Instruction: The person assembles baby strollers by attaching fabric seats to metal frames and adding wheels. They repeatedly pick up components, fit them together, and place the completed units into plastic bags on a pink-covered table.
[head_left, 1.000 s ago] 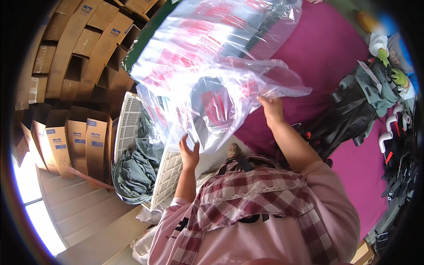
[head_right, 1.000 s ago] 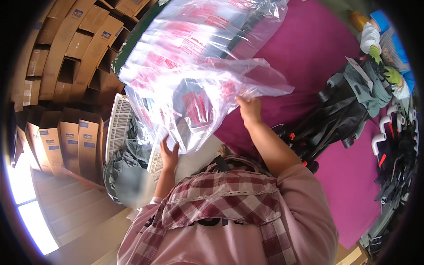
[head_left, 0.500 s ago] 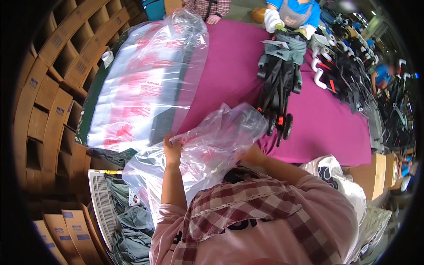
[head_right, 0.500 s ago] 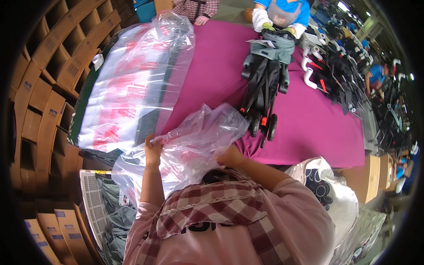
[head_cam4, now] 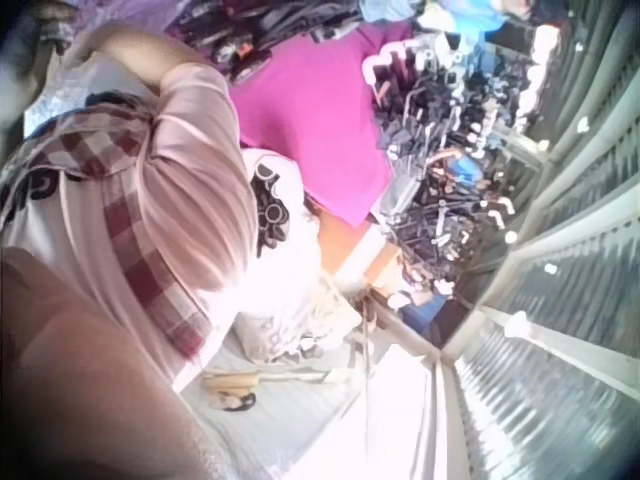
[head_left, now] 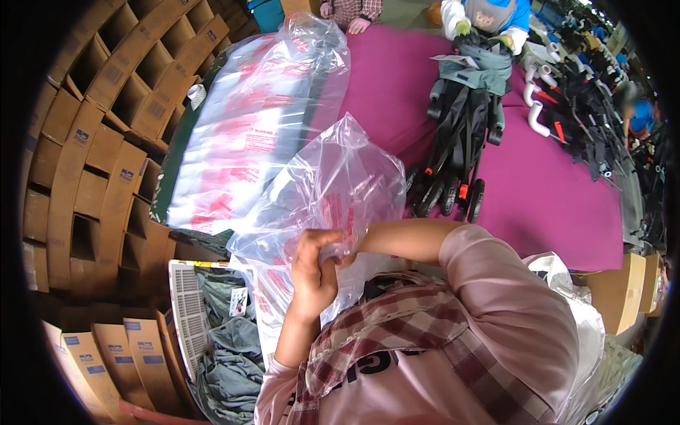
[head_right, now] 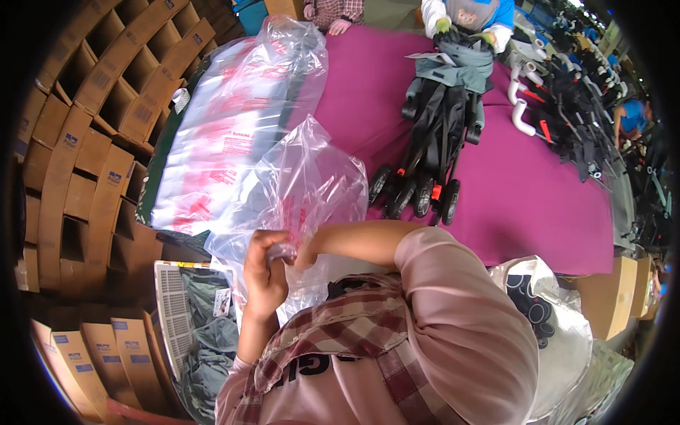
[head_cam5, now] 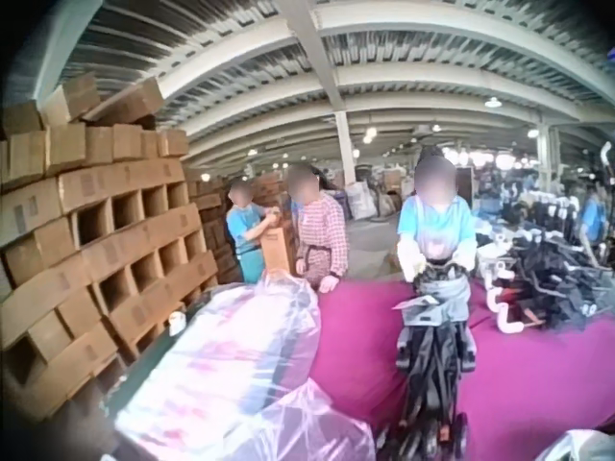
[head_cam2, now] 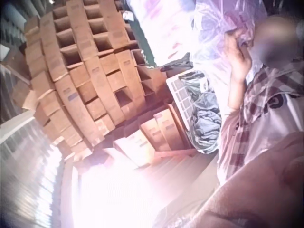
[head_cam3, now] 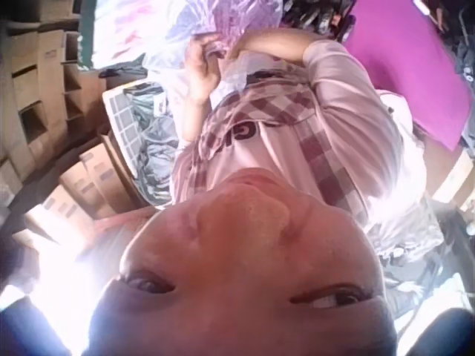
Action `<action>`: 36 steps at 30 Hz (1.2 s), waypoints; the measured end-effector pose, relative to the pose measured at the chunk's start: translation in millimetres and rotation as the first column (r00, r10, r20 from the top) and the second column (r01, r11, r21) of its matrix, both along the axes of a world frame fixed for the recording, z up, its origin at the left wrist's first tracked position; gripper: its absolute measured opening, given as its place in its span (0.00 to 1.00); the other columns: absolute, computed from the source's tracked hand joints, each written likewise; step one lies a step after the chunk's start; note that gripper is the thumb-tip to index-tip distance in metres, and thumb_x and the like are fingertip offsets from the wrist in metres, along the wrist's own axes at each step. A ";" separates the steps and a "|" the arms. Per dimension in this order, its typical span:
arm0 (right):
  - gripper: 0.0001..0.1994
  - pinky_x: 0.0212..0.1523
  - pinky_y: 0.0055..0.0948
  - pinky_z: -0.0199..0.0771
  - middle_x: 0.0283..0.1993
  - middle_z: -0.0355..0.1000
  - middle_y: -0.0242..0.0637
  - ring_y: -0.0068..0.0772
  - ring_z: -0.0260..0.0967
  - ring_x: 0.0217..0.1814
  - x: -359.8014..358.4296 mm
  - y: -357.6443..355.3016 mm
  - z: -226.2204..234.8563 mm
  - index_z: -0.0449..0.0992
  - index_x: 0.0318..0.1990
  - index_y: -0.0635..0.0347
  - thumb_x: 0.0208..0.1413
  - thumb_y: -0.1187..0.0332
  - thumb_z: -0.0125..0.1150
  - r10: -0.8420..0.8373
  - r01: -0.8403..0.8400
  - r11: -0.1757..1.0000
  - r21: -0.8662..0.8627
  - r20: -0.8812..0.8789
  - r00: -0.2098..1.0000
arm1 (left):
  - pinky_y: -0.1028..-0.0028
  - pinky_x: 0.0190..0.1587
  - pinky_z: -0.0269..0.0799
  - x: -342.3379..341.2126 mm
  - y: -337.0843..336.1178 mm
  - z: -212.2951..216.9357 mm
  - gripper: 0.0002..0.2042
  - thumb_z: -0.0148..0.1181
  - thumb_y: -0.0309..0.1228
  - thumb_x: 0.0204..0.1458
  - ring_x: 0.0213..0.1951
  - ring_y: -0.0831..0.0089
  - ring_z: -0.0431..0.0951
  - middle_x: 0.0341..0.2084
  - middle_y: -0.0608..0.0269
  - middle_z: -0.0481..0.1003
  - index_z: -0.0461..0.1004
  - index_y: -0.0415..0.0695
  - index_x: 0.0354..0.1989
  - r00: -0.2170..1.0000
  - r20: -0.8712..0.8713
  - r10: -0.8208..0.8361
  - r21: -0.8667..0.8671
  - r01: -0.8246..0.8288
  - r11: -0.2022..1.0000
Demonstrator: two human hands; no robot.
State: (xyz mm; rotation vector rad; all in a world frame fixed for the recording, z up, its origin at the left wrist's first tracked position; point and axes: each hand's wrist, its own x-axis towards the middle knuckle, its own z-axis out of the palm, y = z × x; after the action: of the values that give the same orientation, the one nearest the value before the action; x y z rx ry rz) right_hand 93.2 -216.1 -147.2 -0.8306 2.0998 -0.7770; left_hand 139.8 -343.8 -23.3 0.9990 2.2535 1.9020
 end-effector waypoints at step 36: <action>0.23 0.67 0.47 0.56 0.44 0.76 0.41 0.41 0.72 0.52 -18.4 -2.2 9.7 0.73 0.53 0.59 0.66 0.48 0.50 -0.562 0.413 0.738 -0.533 -0.147 0.814 | 0.78 0.34 0.71 7.5 -70.8 -37.0 0.22 0.42 0.13 0.53 0.27 0.79 0.72 0.23 0.64 0.74 0.72 0.35 0.55 0.798 0.079 0.597 -0.158 -0.581 0.798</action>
State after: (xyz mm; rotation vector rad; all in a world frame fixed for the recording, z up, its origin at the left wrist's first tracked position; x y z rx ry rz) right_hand 74.8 -218.2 -137.5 -0.6594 2.4855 -1.6040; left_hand 147.3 -414.6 -60.2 0.1334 2.7842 1.8858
